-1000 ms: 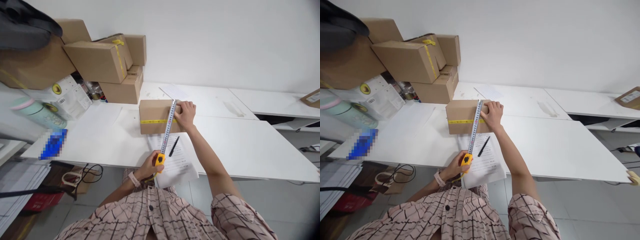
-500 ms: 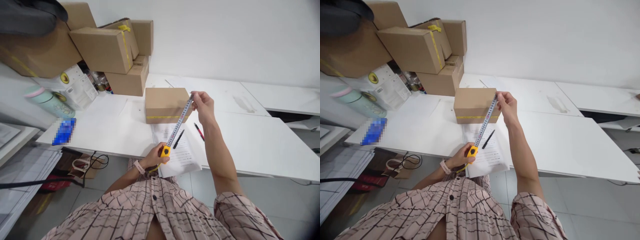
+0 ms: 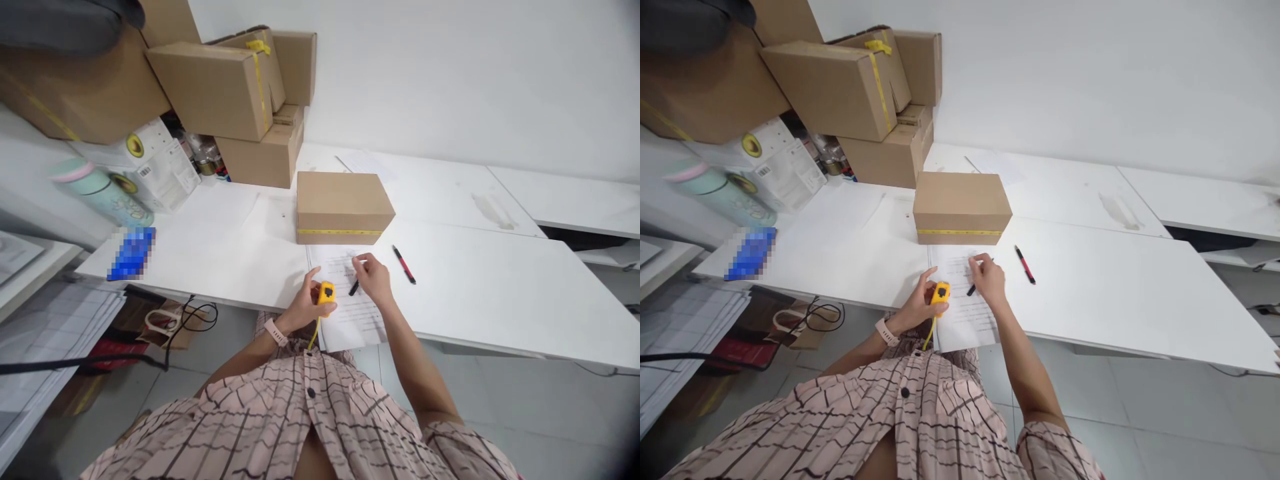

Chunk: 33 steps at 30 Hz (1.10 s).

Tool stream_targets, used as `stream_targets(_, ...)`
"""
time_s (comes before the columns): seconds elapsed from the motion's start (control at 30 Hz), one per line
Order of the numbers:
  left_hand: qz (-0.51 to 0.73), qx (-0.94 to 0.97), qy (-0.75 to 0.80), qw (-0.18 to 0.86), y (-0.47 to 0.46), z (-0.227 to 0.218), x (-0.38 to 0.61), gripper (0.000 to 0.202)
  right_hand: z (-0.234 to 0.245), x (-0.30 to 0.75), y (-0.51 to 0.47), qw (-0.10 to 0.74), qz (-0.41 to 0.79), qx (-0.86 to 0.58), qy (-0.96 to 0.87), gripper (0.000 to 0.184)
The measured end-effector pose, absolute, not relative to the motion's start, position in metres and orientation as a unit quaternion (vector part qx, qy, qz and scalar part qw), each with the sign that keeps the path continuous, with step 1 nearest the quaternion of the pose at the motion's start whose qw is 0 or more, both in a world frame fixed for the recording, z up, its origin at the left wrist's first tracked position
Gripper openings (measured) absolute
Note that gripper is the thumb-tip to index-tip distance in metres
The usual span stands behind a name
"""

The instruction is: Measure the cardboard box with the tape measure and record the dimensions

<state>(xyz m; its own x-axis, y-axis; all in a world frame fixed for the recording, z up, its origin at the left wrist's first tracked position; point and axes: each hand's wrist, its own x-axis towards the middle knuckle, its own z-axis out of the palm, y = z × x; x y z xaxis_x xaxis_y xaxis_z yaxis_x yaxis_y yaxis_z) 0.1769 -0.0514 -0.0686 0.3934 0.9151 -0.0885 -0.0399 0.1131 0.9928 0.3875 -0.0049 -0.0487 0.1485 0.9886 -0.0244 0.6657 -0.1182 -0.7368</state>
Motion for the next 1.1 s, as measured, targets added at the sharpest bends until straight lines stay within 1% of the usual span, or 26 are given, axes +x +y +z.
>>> stream_targets(0.07, 0.377, 0.57, 0.436, 0.586, -0.046, -0.065, 0.165, 0.096, -0.053, 0.398, -0.006, 0.191, 0.16, -0.776, -0.579, 0.046)
stream_targets(0.1, 0.376, 0.584, 0.463, 0.551, -0.041, -0.062, 0.159, 0.094, -0.055, 0.403, -0.006, 0.145, 0.129, -0.795, -0.575, 0.048)
stream_targets(0.17, 0.368, 0.618, 0.526, 0.454, -0.03, -0.057, 0.145, 0.09, -0.057, 0.407, -0.005, 0.085, 0.117, -0.8, -0.582, 0.049)
stream_targets(0.23, 0.334, 0.662, 0.582, 0.334, -0.015, -0.053, 0.132, 0.082, -0.059, 0.407, -0.003, 0.057, 0.127, -0.786, -0.603, 0.042)
stream_targets(0.27, 0.304, 0.686, 0.603, 0.272, -0.008, -0.051, 0.126, 0.078, -0.06, 0.406, -0.003, 0.049, 0.132, -0.779, -0.612, 0.037)
stream_targets(0.33, 0.226, 0.726, 0.627, 0.168, 0.005, -0.049, 0.117, 0.07, -0.061, 0.405, -0.002, 0.05, 0.139, -0.767, -0.624, 0.035)
stream_targets(0.4, 0.155, 0.75, 0.634, 0.107, 0.013, -0.049, 0.113, 0.065, -0.061, 0.407, -0.001, 0.088, 0.159, -0.758, -0.626, 0.033)
stream_targets(0.43, 0.138, 0.758, 0.632, 0.084, 0.015, -0.049, 0.114, 0.063, -0.06, 0.409, -0.002, 0.131, 0.187, -0.751, -0.62, 0.031)
stream_targets(0.5, 0.142, 0.779, 0.609, 0.045, 0.012, -0.054, 0.12, 0.056, -0.057, 0.413, -0.004, 0.253, 0.299, -0.708, -0.587, 0.029)
stream_targets(0.57, 0.174, 0.813, 0.554, 0.035, 0.002, -0.062, 0.131, 0.049, -0.051, 0.414, -0.007, 0.377, 0.442, -0.615, -0.533, 0.031)
stream_targets(0.63, 0.188, 0.852, 0.484, 0.059, -0.01, -0.074, 0.144, 0.046, -0.043, 0.411, -0.009, 0.451, 0.535, -0.513, -0.498, 0.033)
stream_targets(0.7, 0.173, 0.877, 0.439, 0.087, -0.021, -0.086, 0.155, 0.049, -0.036, 0.401, -0.01, 0.477, 0.567, -0.452, -0.496, 0.036)
stream_targets(0.77, 0.149, 0.885, 0.429, 0.098, -0.029, -0.096, 0.162, 0.054, -0.034, 0.386, -0.007, 0.493, 0.57, -0.424, -0.502, 0.037)
stream_targets(0.87, 0.129, 0.887, 0.431, 0.104, -0.033, -0.101, 0.164, 0.058, -0.041, 0.357, 0.006, 0.554, 0.522, -0.429, -0.487, 0.031)
stream_targets(0.93, 0.129, 0.884, 0.435, 0.108, -0.033, -0.098, 0.164, 0.058, -0.051, 0.338, 0.017, 0.577, 0.491, -0.452, -0.47, 0.035)
stream_targets(1.03, 0.126, 0.878, 0.448, 0.112, -0.033, -0.092, 0.164, 0.059, -0.07, 0.317, 0.035, 0.555, 0.507, -0.474, -0.459, 0.05)
stream_targets(1.1, 0.122, 0.874, 0.456, 0.114, -0.033, -0.089, 0.165, 0.06, -0.081, 0.309, 0.045, 0.539, 0.512, -0.485, -0.461, 0.054)
